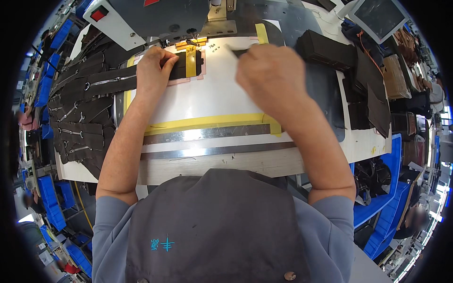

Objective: Sewing leather pieces together using an industrial sewing machine.

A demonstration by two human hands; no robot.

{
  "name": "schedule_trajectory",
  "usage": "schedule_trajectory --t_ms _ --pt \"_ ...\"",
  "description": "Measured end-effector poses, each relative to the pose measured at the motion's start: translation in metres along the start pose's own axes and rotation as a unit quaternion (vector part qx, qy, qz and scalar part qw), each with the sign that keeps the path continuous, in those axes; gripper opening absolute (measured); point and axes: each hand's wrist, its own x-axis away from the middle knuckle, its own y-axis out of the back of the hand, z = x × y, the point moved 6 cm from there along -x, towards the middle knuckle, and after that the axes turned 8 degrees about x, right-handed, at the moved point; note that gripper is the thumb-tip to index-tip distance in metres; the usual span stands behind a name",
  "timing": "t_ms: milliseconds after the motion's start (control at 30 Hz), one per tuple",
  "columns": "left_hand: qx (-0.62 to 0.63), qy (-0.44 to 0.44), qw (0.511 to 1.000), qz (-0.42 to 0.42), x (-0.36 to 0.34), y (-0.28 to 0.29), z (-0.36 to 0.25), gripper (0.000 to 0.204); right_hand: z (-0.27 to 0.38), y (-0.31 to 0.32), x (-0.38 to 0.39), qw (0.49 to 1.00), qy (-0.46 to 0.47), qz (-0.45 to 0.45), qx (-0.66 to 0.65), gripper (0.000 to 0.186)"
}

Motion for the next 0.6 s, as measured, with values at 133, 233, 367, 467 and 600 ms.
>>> schedule_trajectory --t_ms 133,233,367,467,600 --pt "0.056 -0.051 0.997 -0.028 0.013 0.013 -0.028 0.013 0.033 -0.047 -0.006 0.998 0.017 0.036 -0.048 0.014" --pt "0.161 -0.080 0.976 0.121 0.029 -0.003 -0.074 0.016 0.044 -0.059 -0.013 0.997 0.002 0.053 -0.050 0.017" --pt "0.120 -0.106 0.982 0.097 0.026 -0.017 -0.061 0.022 0.045 -0.051 -0.024 0.985 -0.014 0.131 -0.114 0.014" --pt "0.222 -0.022 0.964 0.142 0.018 -0.021 -0.042 0.026 0.024 -0.044 -0.020 0.976 0.048 0.033 -0.211 0.023" --pt "0.226 -0.010 0.961 0.161 0.011 -0.018 -0.029 0.027 0.011 -0.081 -0.002 0.946 0.066 0.103 -0.299 0.050"
